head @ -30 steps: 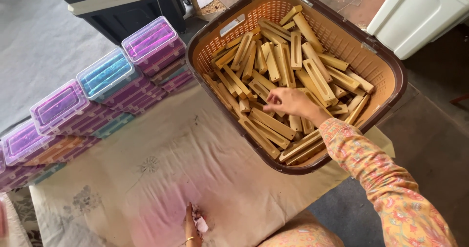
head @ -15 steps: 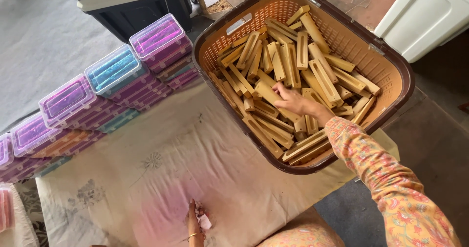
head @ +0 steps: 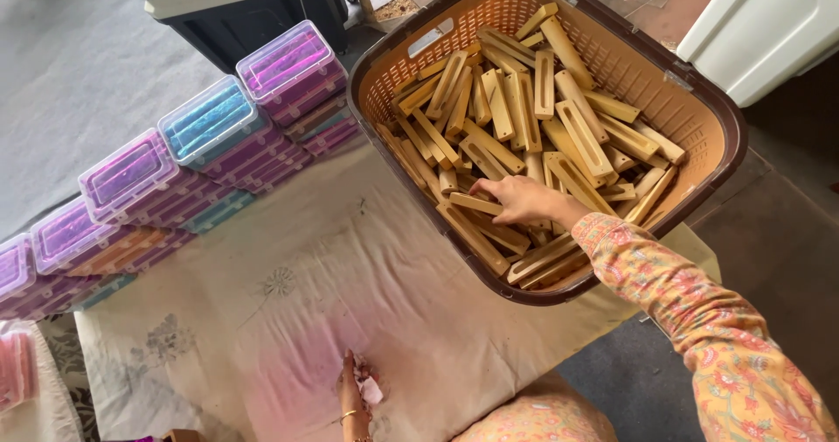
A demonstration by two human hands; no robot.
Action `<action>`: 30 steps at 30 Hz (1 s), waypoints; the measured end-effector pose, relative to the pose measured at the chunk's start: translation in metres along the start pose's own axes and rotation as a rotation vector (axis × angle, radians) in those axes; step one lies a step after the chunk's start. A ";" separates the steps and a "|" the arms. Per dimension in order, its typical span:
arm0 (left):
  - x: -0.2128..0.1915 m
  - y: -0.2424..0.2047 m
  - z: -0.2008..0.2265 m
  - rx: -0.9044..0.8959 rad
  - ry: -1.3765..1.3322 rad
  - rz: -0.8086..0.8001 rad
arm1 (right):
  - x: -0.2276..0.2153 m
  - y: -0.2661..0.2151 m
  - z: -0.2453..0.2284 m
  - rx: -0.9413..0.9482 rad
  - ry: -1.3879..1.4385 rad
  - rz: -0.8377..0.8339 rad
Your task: The person wipes a purple plastic container with a cloth, closes it, and places it on a stack of similar containers. Then, the person picks up two wooden pieces from a basket and wipes them with the cloth on the table.
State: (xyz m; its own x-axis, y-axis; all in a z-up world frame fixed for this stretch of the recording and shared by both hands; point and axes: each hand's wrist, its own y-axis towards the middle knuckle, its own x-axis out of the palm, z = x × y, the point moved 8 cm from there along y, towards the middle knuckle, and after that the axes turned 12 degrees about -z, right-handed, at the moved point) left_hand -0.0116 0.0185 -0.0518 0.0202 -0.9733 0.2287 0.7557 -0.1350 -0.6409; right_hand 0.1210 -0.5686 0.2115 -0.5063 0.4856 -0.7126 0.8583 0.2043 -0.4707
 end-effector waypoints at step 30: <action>0.073 0.034 0.044 0.000 -0.160 -0.135 | -0.049 -0.033 -0.015 -0.524 1.050 0.205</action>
State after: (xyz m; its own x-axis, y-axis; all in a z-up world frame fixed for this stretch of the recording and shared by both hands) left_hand 0.0441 -0.0488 -0.0247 0.0228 -0.9046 0.4257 0.7589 -0.2616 -0.5964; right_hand 0.1190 -0.5864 0.2694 -0.2498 0.9582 0.1392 0.9683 0.2456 0.0465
